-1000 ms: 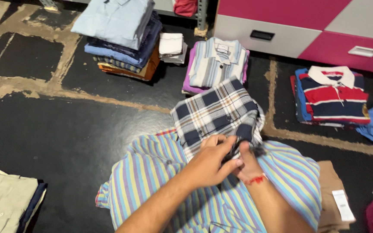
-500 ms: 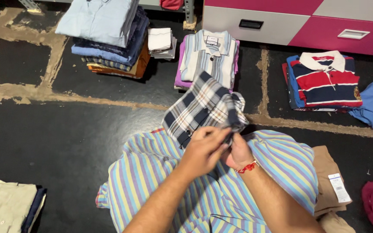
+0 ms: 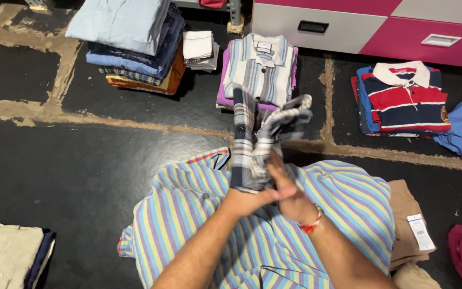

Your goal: The person folds several shirts one by one by hand and places them into organized stacks on the floor.

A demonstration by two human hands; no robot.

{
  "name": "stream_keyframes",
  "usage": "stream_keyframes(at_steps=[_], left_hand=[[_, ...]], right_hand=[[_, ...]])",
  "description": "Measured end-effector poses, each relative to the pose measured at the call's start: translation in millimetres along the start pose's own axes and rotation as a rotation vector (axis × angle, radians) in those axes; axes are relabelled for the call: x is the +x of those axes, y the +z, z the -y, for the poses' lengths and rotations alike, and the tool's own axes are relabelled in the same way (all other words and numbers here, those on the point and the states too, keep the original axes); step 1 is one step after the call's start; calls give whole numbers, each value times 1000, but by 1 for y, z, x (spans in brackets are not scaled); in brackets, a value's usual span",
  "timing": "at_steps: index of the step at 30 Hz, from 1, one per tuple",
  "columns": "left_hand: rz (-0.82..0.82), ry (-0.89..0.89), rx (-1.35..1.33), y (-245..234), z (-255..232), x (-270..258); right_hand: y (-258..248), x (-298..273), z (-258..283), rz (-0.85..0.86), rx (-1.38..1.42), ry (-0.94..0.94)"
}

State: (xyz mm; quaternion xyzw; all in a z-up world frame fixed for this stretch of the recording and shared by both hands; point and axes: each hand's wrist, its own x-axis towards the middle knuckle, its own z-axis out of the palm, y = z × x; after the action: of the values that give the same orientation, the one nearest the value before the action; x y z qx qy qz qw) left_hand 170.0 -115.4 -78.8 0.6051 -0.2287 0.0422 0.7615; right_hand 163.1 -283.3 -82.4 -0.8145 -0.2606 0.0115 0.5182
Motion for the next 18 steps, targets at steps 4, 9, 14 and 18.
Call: stream_keyframes(at_steps=[4, 9, 14, 18], left_hand=[[-308, -442, -563, -20, 28, -14], [-437, -460, -1134, -39, 1, -2], [-401, -535, -1225, -38, -20, 10], [-381, -680, -1043, -33, -24, 20]], right_hand=[[-12, 10, 47, 146, -515, -194], [-69, 26, 44, -419, -150, -60], [-104, 16, -60, -63, 940, 520], [-77, -7, -112, -173, 907, 505]])
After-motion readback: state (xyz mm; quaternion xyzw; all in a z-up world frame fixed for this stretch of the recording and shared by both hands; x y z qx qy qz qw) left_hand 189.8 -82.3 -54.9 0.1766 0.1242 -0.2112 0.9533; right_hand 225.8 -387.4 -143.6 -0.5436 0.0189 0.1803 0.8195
